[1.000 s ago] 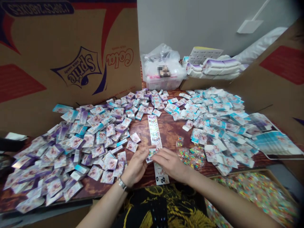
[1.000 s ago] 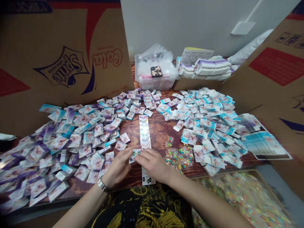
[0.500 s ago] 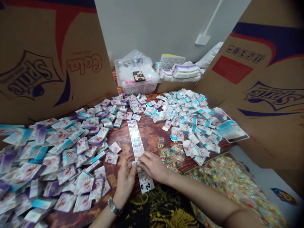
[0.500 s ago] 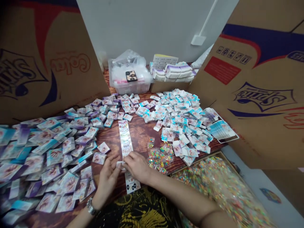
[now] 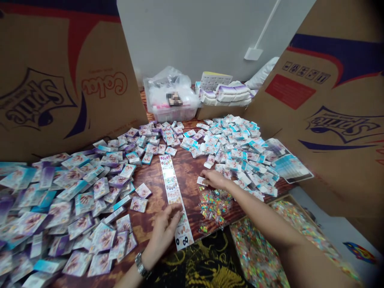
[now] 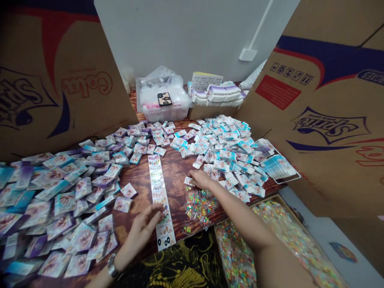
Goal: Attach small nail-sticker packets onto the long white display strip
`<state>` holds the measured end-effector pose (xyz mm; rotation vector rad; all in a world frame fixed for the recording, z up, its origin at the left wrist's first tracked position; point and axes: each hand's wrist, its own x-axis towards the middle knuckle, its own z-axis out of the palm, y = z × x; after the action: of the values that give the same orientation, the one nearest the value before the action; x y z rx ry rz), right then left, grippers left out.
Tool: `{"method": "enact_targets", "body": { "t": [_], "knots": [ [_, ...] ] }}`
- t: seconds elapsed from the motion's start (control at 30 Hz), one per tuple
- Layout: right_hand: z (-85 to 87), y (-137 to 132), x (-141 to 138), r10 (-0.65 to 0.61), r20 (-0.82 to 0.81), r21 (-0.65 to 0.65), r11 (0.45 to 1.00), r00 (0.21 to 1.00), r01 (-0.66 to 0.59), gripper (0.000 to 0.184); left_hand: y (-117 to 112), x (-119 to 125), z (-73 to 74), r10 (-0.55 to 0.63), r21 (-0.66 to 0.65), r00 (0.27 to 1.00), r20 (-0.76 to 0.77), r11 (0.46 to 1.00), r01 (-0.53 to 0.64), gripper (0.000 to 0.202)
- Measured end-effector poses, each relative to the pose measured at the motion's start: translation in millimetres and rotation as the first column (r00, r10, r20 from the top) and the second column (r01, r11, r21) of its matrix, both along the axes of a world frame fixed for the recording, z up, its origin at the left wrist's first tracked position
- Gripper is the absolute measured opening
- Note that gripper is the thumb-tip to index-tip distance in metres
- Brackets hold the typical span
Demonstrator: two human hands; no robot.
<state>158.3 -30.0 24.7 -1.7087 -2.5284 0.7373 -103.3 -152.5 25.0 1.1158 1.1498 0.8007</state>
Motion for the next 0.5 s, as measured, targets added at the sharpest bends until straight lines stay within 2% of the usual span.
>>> {"method": "enact_targets", "body": {
  "t": [0.13, 0.23, 0.37, 0.5],
  "knots": [
    [-3.1, 3.0, -4.4, -0.013, 0.024, 0.025, 1.000, 1.000, 0.012, 0.004, -2.7, -4.3, 0.4, -0.019, 0.014, 0.998, -0.052, 1.000, 0.019, 0.031],
    [4.6, 19.4, -6.2, -0.050, 0.003, 0.077, 0.996, 0.999, 0.050, 0.015, -4.0, -6.9, 1.8, -0.011, 0.022, 0.996, -0.085, 1.000, 0.013, 0.031],
    [9.5, 59.0, -19.6, -0.231, -0.050, 0.207, 0.950, 0.972, 0.236, 0.019, -6.7, -4.7, 3.7, -0.002, 0.013, 0.997, -0.079, 1.000, 0.003, 0.031],
    [3.3, 88.1, -37.9, -0.404, -0.084, 0.225, 0.883, 0.911, 0.413, 0.013, -8.1, -4.0, 3.8, 0.004, -0.002, 0.999, -0.040, 1.000, -0.004, 0.033]
  ]
}}
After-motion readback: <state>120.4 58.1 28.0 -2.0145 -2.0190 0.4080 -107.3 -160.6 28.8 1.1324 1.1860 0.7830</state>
